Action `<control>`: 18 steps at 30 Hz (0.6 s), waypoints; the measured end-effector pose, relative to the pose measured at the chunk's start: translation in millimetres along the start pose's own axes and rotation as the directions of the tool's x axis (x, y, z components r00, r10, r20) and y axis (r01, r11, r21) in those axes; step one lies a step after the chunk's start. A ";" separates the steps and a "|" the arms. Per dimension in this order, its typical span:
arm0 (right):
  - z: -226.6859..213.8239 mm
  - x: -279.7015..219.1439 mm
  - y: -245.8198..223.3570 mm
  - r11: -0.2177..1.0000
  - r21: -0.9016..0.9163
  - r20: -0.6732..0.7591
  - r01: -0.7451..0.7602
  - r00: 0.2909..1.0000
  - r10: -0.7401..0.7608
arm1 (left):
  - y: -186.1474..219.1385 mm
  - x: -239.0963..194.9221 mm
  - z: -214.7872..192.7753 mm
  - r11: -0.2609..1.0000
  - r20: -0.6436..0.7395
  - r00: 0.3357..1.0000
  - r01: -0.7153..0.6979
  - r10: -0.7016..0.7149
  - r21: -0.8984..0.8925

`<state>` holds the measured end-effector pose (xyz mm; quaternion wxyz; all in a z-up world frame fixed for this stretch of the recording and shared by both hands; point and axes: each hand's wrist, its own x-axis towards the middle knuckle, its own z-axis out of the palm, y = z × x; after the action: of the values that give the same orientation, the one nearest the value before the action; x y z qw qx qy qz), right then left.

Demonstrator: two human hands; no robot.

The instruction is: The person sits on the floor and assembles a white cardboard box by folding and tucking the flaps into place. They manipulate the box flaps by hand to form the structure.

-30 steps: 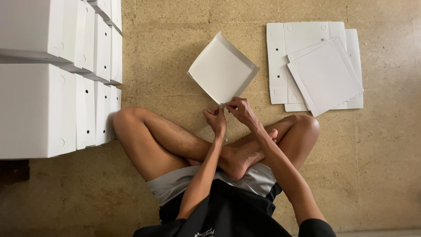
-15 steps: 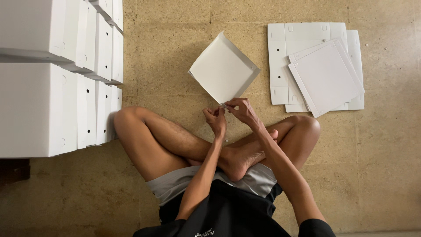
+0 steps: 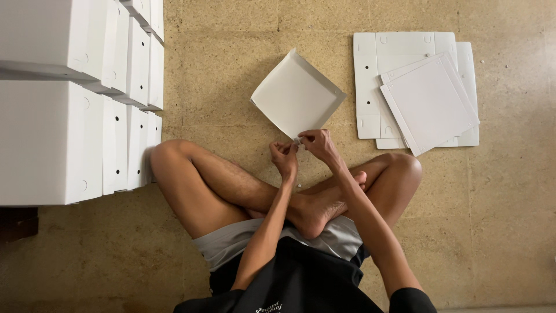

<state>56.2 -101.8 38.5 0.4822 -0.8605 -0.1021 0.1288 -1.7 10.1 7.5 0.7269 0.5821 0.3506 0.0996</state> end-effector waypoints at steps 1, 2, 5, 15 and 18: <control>2.4 3.2 1.9 1.000 0.000 0.000 0.001 1.000 -0.001 | -1.8 1.0 -0.5 1.000 0.000 1.000 -0.001 0.001 -0.001; 4.7 6.5 3.9 0.999 -0.044 0.001 0.006 1.000 -0.006 | -3.6 2.0 -0.9 0.999 0.029 0.999 -0.018 0.017 0.034; 11.9 9.5 13.4 0.992 -0.122 0.003 -0.031 0.999 0.032 | -4.2 3.4 -2.3 0.997 0.049 0.999 -0.020 0.017 0.070; -5.6 19.1 10.9 0.960 -0.273 0.136 -0.061 0.986 0.101 | -3.6 8.7 0.6 0.996 0.046 0.998 0.036 -0.040 0.075; -6.2 33.2 30.3 0.933 -0.354 0.214 -0.070 0.965 0.153 | 16.1 -0.9 -4.3 0.983 0.125 0.987 -0.117 0.100 0.142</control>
<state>91.2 -112.4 11.6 0.3011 -0.9140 -0.1306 0.2386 -0.8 17.8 22.2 0.6941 0.6579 0.2814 0.0783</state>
